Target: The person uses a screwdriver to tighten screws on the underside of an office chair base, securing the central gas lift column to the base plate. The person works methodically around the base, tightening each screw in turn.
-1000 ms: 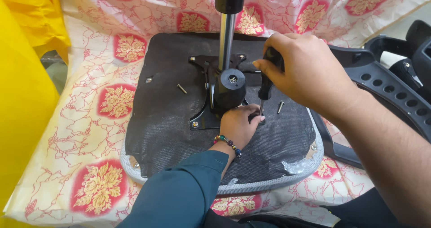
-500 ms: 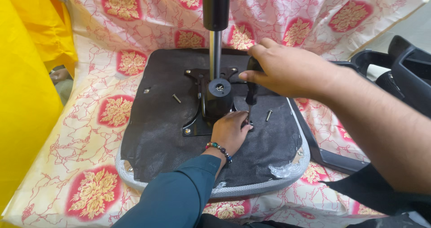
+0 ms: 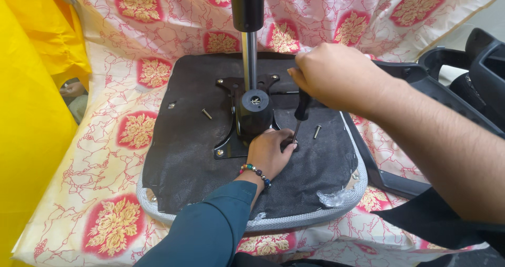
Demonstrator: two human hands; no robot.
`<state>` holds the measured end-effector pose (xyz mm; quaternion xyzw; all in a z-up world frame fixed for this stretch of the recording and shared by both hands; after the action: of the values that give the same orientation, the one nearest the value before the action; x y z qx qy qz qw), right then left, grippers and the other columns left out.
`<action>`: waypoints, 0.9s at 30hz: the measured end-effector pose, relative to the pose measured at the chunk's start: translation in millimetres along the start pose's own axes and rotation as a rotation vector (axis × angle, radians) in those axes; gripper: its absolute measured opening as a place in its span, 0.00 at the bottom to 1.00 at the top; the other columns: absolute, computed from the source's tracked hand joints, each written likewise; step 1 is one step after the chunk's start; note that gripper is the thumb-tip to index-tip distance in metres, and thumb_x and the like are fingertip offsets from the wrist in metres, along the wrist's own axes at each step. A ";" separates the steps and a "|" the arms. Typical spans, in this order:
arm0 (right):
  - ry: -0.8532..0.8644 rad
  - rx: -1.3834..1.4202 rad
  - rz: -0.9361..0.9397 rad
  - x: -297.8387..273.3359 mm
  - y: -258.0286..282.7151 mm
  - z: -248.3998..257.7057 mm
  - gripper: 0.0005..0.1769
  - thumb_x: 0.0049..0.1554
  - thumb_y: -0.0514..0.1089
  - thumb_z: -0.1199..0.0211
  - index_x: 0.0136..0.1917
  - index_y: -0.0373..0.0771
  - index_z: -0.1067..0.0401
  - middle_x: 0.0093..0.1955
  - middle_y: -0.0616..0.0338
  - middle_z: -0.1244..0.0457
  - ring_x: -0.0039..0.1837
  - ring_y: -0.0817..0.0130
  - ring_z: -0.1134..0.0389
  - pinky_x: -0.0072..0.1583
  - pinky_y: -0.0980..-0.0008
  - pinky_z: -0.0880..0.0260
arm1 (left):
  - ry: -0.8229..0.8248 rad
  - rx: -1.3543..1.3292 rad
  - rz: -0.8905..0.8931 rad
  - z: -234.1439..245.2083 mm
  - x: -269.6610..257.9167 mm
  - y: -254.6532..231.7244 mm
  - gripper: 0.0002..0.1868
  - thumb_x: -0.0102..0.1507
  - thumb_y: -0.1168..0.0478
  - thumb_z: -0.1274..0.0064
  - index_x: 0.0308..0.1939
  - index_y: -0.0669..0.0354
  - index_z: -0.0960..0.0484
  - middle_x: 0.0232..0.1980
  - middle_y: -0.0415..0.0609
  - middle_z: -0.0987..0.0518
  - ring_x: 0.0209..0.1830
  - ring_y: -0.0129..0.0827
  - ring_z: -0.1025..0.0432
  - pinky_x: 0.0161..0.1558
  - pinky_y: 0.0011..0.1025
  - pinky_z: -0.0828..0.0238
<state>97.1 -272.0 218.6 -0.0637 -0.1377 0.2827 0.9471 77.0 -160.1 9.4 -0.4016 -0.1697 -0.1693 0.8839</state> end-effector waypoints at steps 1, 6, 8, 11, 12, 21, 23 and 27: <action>-0.024 -0.015 0.011 -2.0 2.4 -0.2 0.21 0.66 0.53 0.45 0.42 0.35 0.26 0.36 0.42 0.33 0.41 0.41 0.29 0.45 0.47 0.27 | 0.002 -0.004 0.014 1.1 0.2 -0.4 0.09 0.59 0.57 0.38 0.41 0.51 0.15 0.36 0.46 0.16 0.39 0.39 0.20 0.41 0.34 0.24; -0.045 -0.023 0.049 -15.0 16.7 1.7 0.20 0.64 0.56 0.43 0.46 0.36 0.29 0.35 0.47 0.33 0.42 0.43 0.28 0.44 0.47 0.27 | 0.014 0.013 0.018 2.2 0.4 -2.8 0.07 0.58 0.58 0.38 0.40 0.51 0.15 0.34 0.44 0.17 0.38 0.38 0.20 0.40 0.34 0.24; 0.099 0.031 0.078 -12.2 13.6 2.5 0.19 0.58 0.56 0.36 0.52 0.41 0.29 0.46 0.47 0.36 0.47 0.43 0.29 0.47 0.48 0.28 | -0.012 -0.004 -0.001 2.1 0.4 -2.5 0.10 0.57 0.56 0.36 0.40 0.52 0.16 0.35 0.44 0.17 0.38 0.37 0.20 0.40 0.34 0.24; 0.248 0.181 0.215 -0.8 0.2 11.0 0.17 0.52 0.49 0.33 0.54 0.45 0.28 0.50 0.51 0.35 0.53 0.48 0.29 0.50 0.50 0.29 | -0.041 -0.010 -0.027 1.0 -0.1 -2.6 0.11 0.57 0.55 0.36 0.40 0.53 0.17 0.35 0.44 0.16 0.38 0.36 0.20 0.40 0.33 0.24; 0.287 0.243 0.279 0.7 -1.4 12.2 0.17 0.50 0.46 0.32 0.53 0.46 0.27 0.50 0.54 0.33 0.54 0.51 0.29 0.51 0.51 0.29 | -0.050 -0.009 -0.031 0.8 -0.2 -2.3 0.11 0.57 0.55 0.36 0.40 0.53 0.17 0.36 0.44 0.16 0.38 0.36 0.20 0.40 0.33 0.24; 0.198 0.168 0.049 -16.3 7.2 14.7 0.17 0.51 0.50 0.31 0.49 0.39 0.29 0.42 0.48 0.31 0.50 0.46 0.29 0.52 0.49 0.30 | 0.001 0.003 0.038 -0.9 0.9 -0.3 0.09 0.58 0.56 0.37 0.39 0.52 0.17 0.35 0.43 0.17 0.38 0.35 0.20 0.41 0.33 0.25; 0.151 0.156 0.045 -20.0 13.5 13.9 0.18 0.50 0.49 0.30 0.49 0.39 0.30 0.42 0.48 0.31 0.49 0.46 0.29 0.49 0.49 0.29 | -0.011 0.008 0.040 -0.6 0.8 -0.1 0.09 0.57 0.56 0.36 0.39 0.51 0.16 0.35 0.43 0.17 0.38 0.37 0.21 0.40 0.34 0.25; 0.143 0.107 0.015 -17.4 17.3 -0.7 0.19 0.51 0.52 0.30 0.47 0.38 0.30 0.41 0.46 0.31 0.47 0.45 0.28 0.47 0.49 0.28 | -0.035 -0.026 0.017 -0.8 -0.4 -1.2 0.09 0.57 0.57 0.37 0.40 0.51 0.16 0.35 0.44 0.17 0.37 0.38 0.21 0.40 0.35 0.25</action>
<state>74.4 -267.2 210.6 -0.0343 -0.0538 0.2916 0.9544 76.3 -161.5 9.5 -0.4172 -0.1795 -0.1570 0.8770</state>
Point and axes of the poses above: each hand's wrist, its own x-axis towards the middle knuckle, its own z-axis out of the back of the hand, y = z × x, the point moved 4 cm from there along x, towards the middle knuckle
